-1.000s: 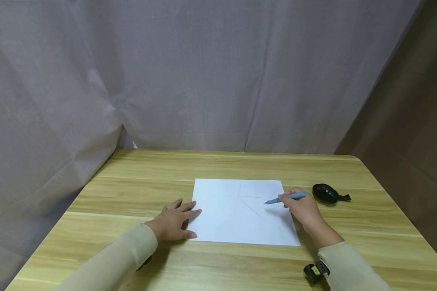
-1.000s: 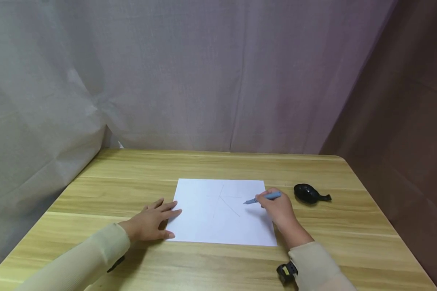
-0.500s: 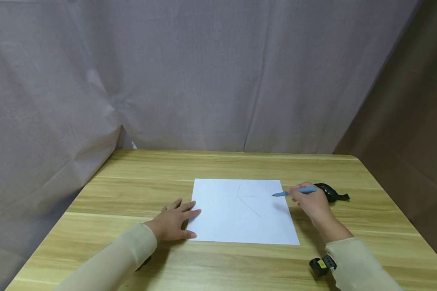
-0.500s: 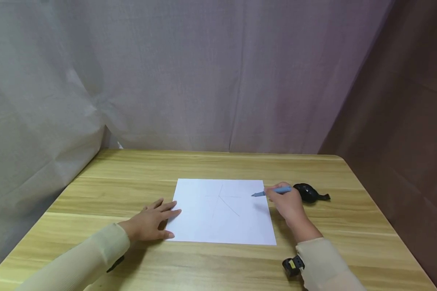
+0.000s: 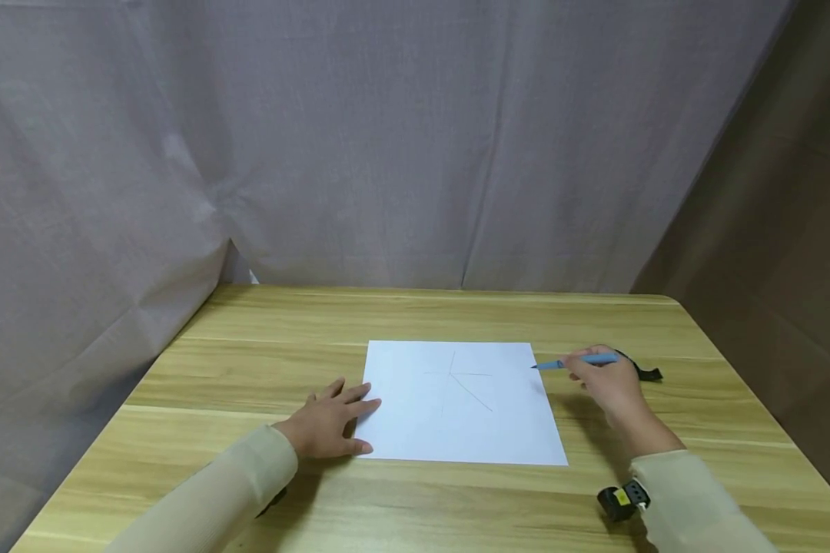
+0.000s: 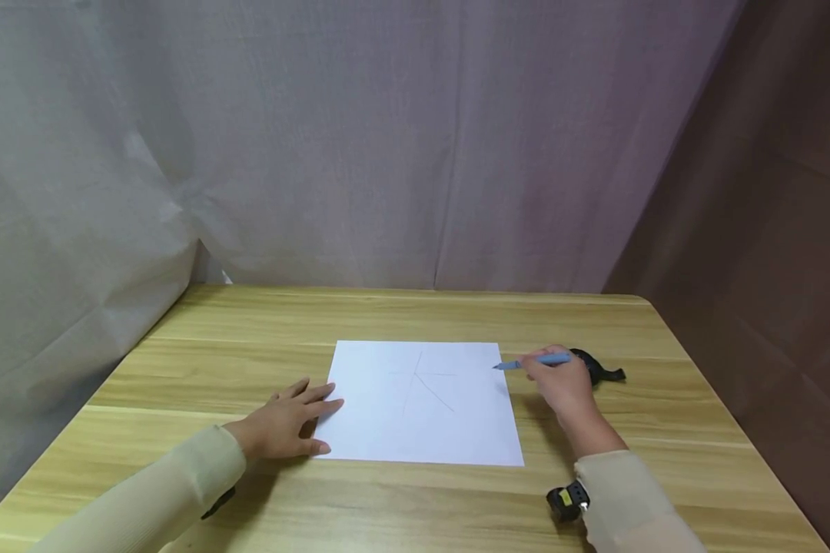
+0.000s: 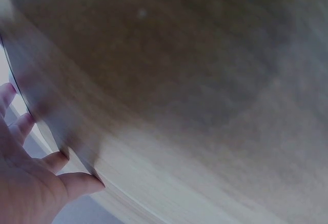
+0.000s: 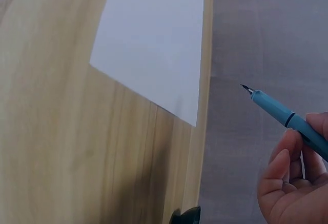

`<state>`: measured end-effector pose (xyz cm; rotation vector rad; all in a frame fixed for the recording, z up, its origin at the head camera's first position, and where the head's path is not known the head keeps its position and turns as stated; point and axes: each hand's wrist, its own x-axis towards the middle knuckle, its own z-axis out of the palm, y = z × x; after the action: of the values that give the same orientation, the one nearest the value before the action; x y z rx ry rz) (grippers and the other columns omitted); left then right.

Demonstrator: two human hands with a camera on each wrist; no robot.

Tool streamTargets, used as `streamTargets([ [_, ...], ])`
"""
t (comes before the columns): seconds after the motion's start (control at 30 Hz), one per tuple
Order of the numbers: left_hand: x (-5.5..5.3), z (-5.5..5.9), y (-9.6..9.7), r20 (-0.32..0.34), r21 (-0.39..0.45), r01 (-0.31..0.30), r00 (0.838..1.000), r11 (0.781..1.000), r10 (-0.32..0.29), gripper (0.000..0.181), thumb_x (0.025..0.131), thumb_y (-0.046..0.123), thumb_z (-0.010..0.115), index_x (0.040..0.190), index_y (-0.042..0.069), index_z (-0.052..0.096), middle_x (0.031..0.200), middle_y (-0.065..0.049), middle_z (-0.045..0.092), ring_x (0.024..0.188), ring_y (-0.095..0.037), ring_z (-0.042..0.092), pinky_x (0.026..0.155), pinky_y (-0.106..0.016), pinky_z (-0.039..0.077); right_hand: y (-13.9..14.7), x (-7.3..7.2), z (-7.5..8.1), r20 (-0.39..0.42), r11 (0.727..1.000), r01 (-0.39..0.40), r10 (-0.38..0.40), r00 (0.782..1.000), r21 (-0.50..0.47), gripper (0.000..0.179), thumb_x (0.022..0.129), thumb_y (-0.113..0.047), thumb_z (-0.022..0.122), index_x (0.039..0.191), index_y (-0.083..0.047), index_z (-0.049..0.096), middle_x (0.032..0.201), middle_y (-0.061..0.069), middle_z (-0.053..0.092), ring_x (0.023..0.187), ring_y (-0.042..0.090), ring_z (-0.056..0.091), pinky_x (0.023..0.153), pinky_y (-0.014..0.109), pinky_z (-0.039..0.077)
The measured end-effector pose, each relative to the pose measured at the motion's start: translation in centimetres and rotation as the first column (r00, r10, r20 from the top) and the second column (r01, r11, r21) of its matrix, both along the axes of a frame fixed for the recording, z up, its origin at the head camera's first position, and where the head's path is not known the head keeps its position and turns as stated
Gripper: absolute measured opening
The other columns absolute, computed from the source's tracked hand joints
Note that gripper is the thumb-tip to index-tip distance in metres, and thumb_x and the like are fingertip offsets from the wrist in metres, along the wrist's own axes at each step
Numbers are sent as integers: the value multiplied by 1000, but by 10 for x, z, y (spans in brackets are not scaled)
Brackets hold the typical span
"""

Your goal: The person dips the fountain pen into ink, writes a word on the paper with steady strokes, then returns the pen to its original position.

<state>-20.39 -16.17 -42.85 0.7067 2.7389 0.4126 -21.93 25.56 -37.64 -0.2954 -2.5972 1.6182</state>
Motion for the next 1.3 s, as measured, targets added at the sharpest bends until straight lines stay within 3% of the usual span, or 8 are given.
streamTargets([
  [0.33,0,0,2,-2,-1,2,1000,1000,-2,74,84,56,65,148,27,41,160,-1,23,144,-45,11,100,-77,18,14,0,1,-13,999,34,-34,999,21,31,93,-31,65,100,-2,58,76,-15,61,71,1,59,68,23,50],
  [0.67,-1,-1,1,0,-6,-6,1000,1000,6,73,84,57,65,148,29,41,160,1,22,145,-43,10,101,-76,17,34,-3,-2,-37,997,68,-67,997,35,39,95,-39,59,101,-1,55,80,-3,60,73,10,56,66,25,51],
  [0.8,0,0,1,-2,-4,-6,1000,1000,6,73,84,57,65,148,29,41,160,1,23,145,-44,10,101,-76,17,42,-5,-4,-55,995,95,-93,994,36,38,96,-38,57,103,-1,55,79,-5,60,71,7,57,65,24,51],
  [1.1,0,0,1,-3,8,0,1000,1000,0,73,84,57,64,148,28,41,160,-1,23,145,-45,10,100,-77,18,52,-6,-10,-20,994,102,-103,994,-48,35,102,-33,44,114,0,50,79,-12,60,71,0,60,65,23,52],
  [1.3,0,1,0,-4,8,-2,1000,1000,2,73,85,56,65,148,28,41,160,-1,23,145,-44,10,101,-76,17,60,-8,-11,5,982,130,-130,991,-138,40,102,-33,43,120,1,49,77,-13,61,69,0,60,61,19,52],
])
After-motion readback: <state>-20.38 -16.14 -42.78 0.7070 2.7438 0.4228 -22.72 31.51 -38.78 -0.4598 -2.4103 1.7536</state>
